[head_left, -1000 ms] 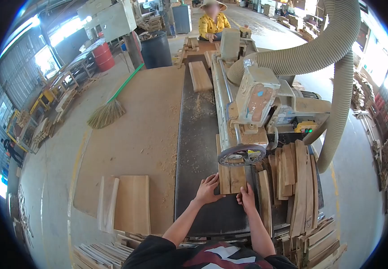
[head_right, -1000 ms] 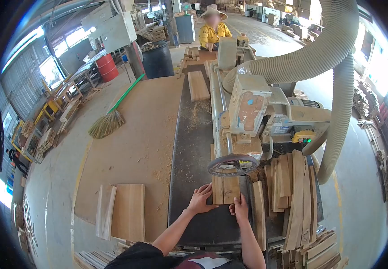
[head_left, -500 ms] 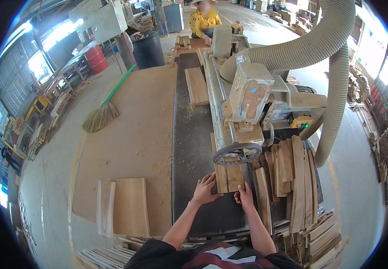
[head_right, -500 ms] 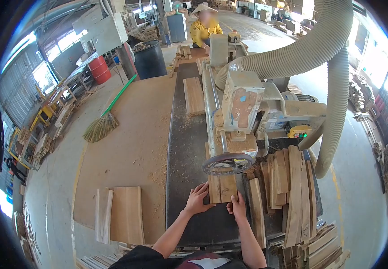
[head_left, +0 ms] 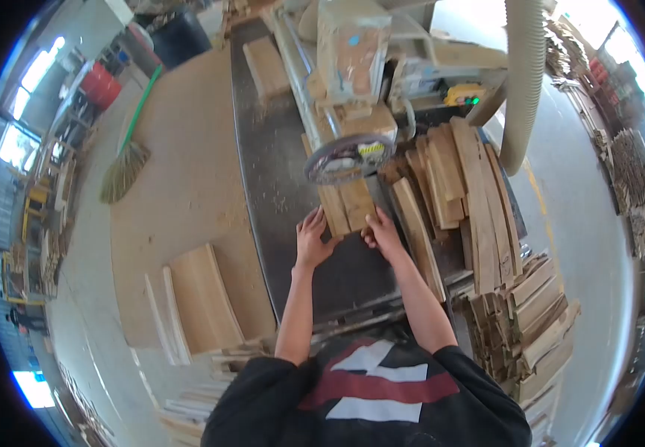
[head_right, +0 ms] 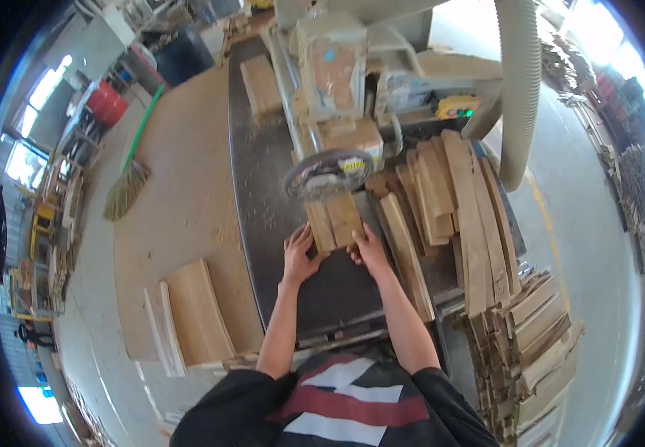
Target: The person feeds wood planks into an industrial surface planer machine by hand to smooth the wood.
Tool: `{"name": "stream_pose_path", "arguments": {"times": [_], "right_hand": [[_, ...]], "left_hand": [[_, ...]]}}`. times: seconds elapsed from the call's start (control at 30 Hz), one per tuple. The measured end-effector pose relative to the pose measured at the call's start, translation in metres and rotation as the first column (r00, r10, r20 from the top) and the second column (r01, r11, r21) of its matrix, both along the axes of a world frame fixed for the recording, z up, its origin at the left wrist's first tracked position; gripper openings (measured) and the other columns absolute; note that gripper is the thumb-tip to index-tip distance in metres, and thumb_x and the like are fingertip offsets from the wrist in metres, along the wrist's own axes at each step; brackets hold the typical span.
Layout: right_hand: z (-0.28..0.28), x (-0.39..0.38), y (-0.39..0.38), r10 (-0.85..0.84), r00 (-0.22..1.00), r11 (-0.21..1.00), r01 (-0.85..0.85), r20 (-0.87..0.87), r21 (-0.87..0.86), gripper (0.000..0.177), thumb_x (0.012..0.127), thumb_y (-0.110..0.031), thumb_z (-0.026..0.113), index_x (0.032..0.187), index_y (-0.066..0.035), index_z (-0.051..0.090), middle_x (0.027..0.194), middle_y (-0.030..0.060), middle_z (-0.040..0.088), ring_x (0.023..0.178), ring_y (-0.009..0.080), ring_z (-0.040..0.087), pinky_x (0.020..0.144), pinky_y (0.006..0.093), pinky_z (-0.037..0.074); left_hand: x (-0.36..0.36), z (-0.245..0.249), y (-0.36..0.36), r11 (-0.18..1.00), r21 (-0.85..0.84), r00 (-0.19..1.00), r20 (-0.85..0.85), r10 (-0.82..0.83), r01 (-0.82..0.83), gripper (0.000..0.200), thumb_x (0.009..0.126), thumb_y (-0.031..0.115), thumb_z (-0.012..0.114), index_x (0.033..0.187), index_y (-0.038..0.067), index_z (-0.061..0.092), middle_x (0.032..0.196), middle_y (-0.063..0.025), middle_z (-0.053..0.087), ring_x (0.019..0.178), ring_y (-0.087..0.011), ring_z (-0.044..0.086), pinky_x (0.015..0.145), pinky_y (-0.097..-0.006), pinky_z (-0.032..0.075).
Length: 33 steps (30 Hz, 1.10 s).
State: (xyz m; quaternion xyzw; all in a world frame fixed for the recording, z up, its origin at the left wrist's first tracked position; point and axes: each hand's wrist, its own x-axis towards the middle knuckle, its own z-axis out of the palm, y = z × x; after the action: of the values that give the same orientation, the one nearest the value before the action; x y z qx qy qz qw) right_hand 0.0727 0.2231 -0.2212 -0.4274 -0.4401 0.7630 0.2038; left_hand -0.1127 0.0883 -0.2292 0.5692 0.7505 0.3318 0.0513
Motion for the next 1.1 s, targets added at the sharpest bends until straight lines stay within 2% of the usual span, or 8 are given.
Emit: {"name": "stream_pose_path", "arguments": {"times": [0.17,0.37,0.43,0.53,0.63,1.0,1.07,1.1], "right_hand": [[0.003,0.0,-0.007,0.039,0.999,0.987,-0.041,0.017,0.152,0.05,0.109,-0.027,0.055,0.158,-0.021,0.042,0.065,0.0046,0.06,0.047,0.0104,0.051,0.041,0.0264,0.037],[-0.006,-0.001,-0.001,0.046,0.998,0.998,-0.048,0.048,0.037,0.046,0.11,-0.025,0.053,0.156,-0.024,0.044,0.071,0.0042,0.063,0.052,0.0114,0.056,0.043,0.0263,0.04],[0.001,-0.003,0.002,0.048,0.996,0.999,-0.048,0.078,-0.004,0.045,0.11,-0.025,0.052,0.155,-0.024,0.045,0.071,0.004,0.063,0.052,0.012,0.056,0.043,0.0263,0.041],[0.001,-0.003,-0.005,0.082,0.994,0.986,-0.092,0.076,0.142,0.041,0.111,-0.024,0.047,0.152,-0.02,0.048,0.073,0.005,0.063,0.052,0.0132,0.056,0.041,0.0278,0.04],[0.019,-0.009,-0.015,0.006,0.989,0.978,-0.036,0.146,0.207,0.039,0.11,-0.024,0.049,0.148,-0.014,0.051,0.073,0.0048,0.064,0.048,0.0125,0.054,0.039,0.0293,0.037],[0.033,0.072,-0.079,0.138,0.922,0.971,-0.199,0.361,0.136,0.052,0.102,-0.019,0.064,0.152,-0.01,0.051,0.078,0.0104,0.071,0.056,0.0156,0.065,0.052,0.0345,0.052],[0.041,0.103,-0.086,0.127,0.889,0.838,-0.334,0.441,0.431,0.052,0.098,-0.016,0.068,0.148,-0.008,0.055,0.086,0.0143,0.074,0.064,0.0189,0.069,0.064,0.0381,0.057],[0.04,0.113,-0.084,-0.057,0.93,0.74,-0.206,0.364,0.64,0.052,0.095,-0.015,0.071,0.144,-0.004,0.058,0.096,0.0164,0.075,0.073,0.0247,0.071,0.074,0.0408,0.057]], "left_hand": [[-0.006,-0.014,0.001,0.996,0.08,0.999,0.011,-0.043,0.042,0.085,0.07,0.035,0.09,0.145,0.01,0.059,0.15,-0.0146,0.057,0.14,-0.0376,0.05,0.112,-0.0552,0.039],[-0.008,0.0,-0.001,0.999,0.03,0.994,0.1,0.031,-0.034,0.076,0.083,0.044,0.085,0.142,0.003,0.061,0.15,-0.0155,0.057,0.141,-0.036,0.049,0.116,-0.0505,0.037],[-0.008,-0.017,0.018,0.938,0.16,0.689,0.717,0.103,-0.307,0.078,0.089,0.048,0.079,0.147,0.002,0.056,0.151,-0.0184,0.055,0.144,-0.0353,0.047,0.118,-0.0469,0.034],[-0.001,-0.018,0.056,0.856,-0.165,0.766,0.387,0.513,-0.49,0.09,0.093,0.051,0.069,0.162,0.008,0.032,0.161,-0.0207,0.041,0.152,-0.0349,0.034,0.12,-0.0558,0.026],[0.019,-0.038,0.07,0.886,-0.034,0.886,-0.067,0.459,-0.462,0.088,0.096,0.044,0.063,0.161,-0.001,0.026,0.165,-0.0214,0.034,0.156,-0.0349,0.026,0.122,-0.0585,0.024],[0.081,-0.027,-0.037,0.933,-0.13,0.942,-0.055,0.331,-0.336,0.071,0.106,0.04,0.054,0.161,0.002,0.03,0.165,-0.0233,0.035,0.155,-0.0373,0.03,0.122,-0.0539,0.026],[0.091,-0.028,-0.062,0.951,-0.122,0.959,-0.027,0.282,-0.283,0.071,0.104,0.038,0.057,0.161,0.002,0.032,0.165,-0.0236,0.035,0.155,-0.039,0.029,0.121,-0.0545,0.026],[0.095,-0.032,-0.076,0.947,-0.166,0.961,-0.017,0.277,-0.276,0.071,0.104,0.038,0.057,0.161,0.002,0.032,0.165,-0.0236,0.035,0.155,-0.039,0.029,0.121,-0.0545,0.026]]}}
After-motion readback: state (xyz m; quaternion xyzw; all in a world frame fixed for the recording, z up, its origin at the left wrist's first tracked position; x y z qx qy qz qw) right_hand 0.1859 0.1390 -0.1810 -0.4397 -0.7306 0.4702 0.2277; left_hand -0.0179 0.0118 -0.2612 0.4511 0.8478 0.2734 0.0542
